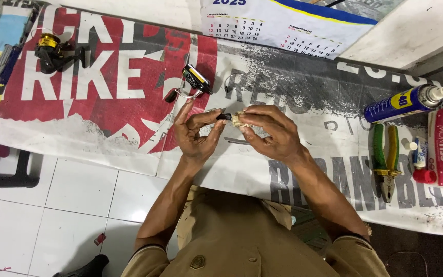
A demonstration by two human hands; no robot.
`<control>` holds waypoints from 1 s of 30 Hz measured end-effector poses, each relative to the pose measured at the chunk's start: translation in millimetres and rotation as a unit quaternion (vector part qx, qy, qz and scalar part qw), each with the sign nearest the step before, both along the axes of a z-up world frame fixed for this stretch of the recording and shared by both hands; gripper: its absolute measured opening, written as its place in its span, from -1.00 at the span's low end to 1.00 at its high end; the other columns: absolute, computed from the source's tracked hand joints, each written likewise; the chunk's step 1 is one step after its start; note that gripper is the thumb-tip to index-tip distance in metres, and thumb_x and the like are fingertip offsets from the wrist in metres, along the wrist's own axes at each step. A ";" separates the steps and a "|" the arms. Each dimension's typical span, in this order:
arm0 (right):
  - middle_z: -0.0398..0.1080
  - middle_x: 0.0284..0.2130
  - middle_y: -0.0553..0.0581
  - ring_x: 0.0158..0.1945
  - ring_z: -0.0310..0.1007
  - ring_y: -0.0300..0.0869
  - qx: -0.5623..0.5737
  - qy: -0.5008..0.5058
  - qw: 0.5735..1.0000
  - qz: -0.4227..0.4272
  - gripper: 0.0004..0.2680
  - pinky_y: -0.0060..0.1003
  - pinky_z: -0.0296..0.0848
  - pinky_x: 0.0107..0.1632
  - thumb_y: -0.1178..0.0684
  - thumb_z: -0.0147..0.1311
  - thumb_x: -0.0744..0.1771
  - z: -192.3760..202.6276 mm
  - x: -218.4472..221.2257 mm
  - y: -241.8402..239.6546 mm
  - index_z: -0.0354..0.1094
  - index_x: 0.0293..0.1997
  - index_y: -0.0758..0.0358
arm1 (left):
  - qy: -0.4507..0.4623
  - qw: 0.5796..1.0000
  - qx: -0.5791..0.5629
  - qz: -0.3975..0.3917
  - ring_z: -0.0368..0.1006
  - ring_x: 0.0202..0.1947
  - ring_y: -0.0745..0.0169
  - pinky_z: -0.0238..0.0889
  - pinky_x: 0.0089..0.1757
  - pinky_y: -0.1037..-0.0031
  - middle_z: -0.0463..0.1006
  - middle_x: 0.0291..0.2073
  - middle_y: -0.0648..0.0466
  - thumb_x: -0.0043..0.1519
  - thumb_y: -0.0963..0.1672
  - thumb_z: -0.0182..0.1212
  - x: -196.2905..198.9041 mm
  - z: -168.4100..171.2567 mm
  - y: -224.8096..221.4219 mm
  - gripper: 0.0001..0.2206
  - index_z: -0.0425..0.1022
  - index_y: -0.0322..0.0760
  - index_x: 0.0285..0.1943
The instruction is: Assembling the internal components of a fishing reel, including gears and small mechanical parts, on a workbench.
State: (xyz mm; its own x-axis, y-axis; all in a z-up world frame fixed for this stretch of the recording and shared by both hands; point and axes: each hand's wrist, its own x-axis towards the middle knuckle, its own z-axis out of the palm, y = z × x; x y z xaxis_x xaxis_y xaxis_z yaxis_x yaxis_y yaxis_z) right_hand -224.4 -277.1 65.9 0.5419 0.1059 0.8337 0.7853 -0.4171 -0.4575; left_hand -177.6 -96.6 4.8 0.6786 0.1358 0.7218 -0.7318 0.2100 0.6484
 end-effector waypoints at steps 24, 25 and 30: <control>0.39 -0.02 0.38 0.13 0.49 0.16 0.072 0.149 0.986 -0.014 -0.88 -0.09 0.52 0.08 0.33 0.03 0.43 -29.2 2.0 -40.5 0.53 -0.12 0.39 | 0.337 0.936 -0.097 -0.042 0.60 -0.12 0.23 0.58 -0.06 0.49 0.56 -0.10 -0.07 0.37 -0.17 0.24 18.5 -19.9 91.8 -0.78 0.47 -0.37 0.14; 0.39 -0.02 0.38 0.13 0.49 0.16 0.072 0.150 0.986 -0.014 -0.88 -0.09 0.52 0.08 0.33 0.03 0.43 -31.4 0.7 -40.7 0.53 -0.12 0.39 | 0.338 0.935 -0.098 -0.042 0.60 -0.12 0.23 0.58 -0.06 0.49 0.56 -0.10 -0.07 0.37 -0.17 0.24 17.4 -20.0 92.0 -0.78 0.47 -0.37 0.14; 0.39 0.00 0.41 0.11 0.51 0.10 0.119 0.186 0.975 0.022 -0.95 -0.09 0.52 0.11 0.28 0.16 0.39 -23.4 -7.3 -22.3 0.50 -0.09 0.41 | 0.357 0.926 -0.086 -0.082 0.62 -0.07 0.14 0.58 -0.03 0.45 0.57 -0.06 -0.11 0.34 -0.19 0.27 11.9 -18.9 89.5 -0.74 0.46 -0.37 0.18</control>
State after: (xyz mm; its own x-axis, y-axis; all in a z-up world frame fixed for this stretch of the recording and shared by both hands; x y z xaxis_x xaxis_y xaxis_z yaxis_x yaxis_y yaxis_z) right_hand -231.7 -299.4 42.5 0.8108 -0.0372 0.5842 0.5613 -0.2339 -0.7939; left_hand -165.7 -7.1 -14.1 0.9965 0.0604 0.0575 -0.0778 0.4249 0.9019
